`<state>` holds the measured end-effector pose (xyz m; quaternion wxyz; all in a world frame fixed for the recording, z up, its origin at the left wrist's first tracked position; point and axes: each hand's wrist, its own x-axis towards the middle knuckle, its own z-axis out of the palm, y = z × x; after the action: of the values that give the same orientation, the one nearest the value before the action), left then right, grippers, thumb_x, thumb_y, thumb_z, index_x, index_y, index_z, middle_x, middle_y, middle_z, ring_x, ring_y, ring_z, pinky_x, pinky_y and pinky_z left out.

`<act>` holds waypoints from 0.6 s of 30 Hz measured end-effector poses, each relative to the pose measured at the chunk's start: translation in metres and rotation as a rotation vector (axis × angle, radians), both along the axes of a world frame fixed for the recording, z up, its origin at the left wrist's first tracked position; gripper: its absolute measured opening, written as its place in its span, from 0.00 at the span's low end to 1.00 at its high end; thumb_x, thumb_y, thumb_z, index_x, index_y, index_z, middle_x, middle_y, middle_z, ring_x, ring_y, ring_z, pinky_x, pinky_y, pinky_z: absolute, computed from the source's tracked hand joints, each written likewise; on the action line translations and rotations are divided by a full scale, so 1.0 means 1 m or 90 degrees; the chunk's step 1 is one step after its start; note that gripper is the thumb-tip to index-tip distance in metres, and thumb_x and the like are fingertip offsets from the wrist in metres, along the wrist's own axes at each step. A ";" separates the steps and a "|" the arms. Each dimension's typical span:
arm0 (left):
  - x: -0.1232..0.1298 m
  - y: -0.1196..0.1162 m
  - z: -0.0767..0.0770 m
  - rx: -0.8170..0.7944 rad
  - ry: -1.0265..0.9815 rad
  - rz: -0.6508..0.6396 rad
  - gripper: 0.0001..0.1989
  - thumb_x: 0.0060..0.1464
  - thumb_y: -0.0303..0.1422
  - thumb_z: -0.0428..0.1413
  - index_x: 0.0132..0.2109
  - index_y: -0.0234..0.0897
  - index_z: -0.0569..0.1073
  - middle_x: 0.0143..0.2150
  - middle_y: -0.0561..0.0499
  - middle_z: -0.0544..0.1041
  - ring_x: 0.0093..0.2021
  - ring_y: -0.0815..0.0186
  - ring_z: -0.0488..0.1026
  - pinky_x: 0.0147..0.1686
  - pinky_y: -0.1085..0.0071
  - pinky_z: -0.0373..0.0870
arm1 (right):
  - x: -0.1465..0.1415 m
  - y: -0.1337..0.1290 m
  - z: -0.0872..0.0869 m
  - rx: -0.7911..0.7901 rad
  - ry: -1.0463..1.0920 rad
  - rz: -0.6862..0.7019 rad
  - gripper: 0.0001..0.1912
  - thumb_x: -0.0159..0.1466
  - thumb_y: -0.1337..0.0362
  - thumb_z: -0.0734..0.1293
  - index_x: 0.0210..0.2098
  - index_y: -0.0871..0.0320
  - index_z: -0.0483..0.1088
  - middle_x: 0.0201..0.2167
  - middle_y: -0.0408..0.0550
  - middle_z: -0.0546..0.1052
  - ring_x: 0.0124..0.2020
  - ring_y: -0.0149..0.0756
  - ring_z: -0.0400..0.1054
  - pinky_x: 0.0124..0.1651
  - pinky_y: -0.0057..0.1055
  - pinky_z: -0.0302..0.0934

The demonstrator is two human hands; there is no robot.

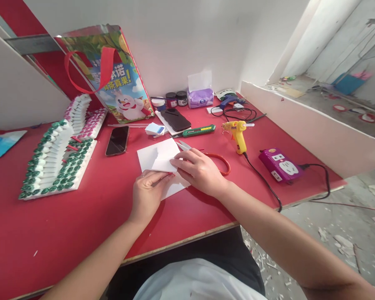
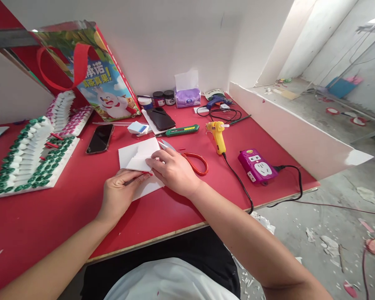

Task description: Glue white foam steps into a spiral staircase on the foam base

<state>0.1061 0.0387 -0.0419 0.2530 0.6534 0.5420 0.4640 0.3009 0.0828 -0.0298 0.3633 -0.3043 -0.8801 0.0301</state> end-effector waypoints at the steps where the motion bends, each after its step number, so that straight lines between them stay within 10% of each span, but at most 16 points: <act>1: 0.000 0.000 0.000 -0.003 0.000 -0.002 0.06 0.56 0.36 0.63 0.40 0.46 0.85 0.37 0.51 0.85 0.41 0.59 0.78 0.42 0.64 0.76 | 0.000 0.000 0.000 -0.001 0.000 0.000 0.11 0.72 0.67 0.62 0.50 0.58 0.74 0.46 0.57 0.77 0.45 0.44 0.69 0.47 0.42 0.69; 18: 0.004 0.003 0.001 -0.009 0.017 0.005 0.07 0.56 0.35 0.62 0.38 0.45 0.85 0.37 0.51 0.85 0.39 0.58 0.78 0.41 0.64 0.75 | 0.001 0.001 -0.001 0.008 0.004 0.010 0.12 0.71 0.67 0.63 0.50 0.60 0.75 0.46 0.58 0.77 0.45 0.44 0.69 0.48 0.41 0.69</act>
<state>0.1101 0.0420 -0.0405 0.2482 0.6555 0.5512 0.4527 0.3014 0.0841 -0.0307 0.3679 -0.2949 -0.8814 0.0288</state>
